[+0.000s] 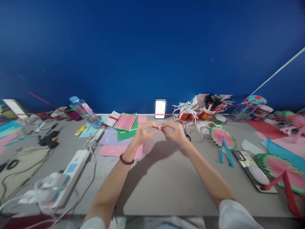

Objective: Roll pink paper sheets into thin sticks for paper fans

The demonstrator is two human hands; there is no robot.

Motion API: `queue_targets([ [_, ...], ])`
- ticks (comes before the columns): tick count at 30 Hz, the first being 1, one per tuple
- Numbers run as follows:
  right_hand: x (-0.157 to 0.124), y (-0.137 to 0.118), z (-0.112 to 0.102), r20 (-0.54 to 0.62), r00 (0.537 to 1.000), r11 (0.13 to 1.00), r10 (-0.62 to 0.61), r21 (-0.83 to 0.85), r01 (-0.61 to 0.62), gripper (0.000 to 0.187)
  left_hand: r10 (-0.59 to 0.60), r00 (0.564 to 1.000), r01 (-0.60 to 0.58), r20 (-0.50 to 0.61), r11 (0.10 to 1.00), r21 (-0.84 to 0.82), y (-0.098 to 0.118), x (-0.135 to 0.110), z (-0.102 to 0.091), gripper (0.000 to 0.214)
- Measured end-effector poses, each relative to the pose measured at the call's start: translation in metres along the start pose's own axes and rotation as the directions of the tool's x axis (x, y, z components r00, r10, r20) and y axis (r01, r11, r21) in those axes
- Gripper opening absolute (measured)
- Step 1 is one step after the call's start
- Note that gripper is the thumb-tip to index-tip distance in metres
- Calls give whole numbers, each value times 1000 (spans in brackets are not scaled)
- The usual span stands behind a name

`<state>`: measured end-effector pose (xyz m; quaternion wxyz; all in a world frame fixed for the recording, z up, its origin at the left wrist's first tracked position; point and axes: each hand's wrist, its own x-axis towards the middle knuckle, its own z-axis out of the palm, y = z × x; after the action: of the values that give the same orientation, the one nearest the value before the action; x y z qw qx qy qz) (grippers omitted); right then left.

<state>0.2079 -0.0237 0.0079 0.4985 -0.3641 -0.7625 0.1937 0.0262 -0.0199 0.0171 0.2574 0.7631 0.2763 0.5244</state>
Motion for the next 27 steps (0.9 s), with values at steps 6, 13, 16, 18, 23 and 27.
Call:
queue_targets([
  [6,1,0,-1,-32,999,999,-23,-38,22,9,-29,998,28,46,999,28,6,3,-3,8],
  [13,2,3,-3,28,999,993,-20,-118,23,11,-94,996,93,2,983,-158,3,5,-12,9],
  [16,1,3,-5,17,999,989,-37,-140,39,9,-128,992,129,20,962,-242,-3,4,-15,8],
  [18,1,2,-6,4,999,987,-48,-152,48,8,-129,990,138,49,952,-273,-5,3,-16,7],
  [23,1,0,-5,-32,996,983,-79,-169,72,9,-129,989,143,70,948,-285,-2,4,-18,7],
  [27,1,2,-5,-56,992,979,-113,-179,101,10,-134,988,148,71,950,-276,0,4,-18,9],
])
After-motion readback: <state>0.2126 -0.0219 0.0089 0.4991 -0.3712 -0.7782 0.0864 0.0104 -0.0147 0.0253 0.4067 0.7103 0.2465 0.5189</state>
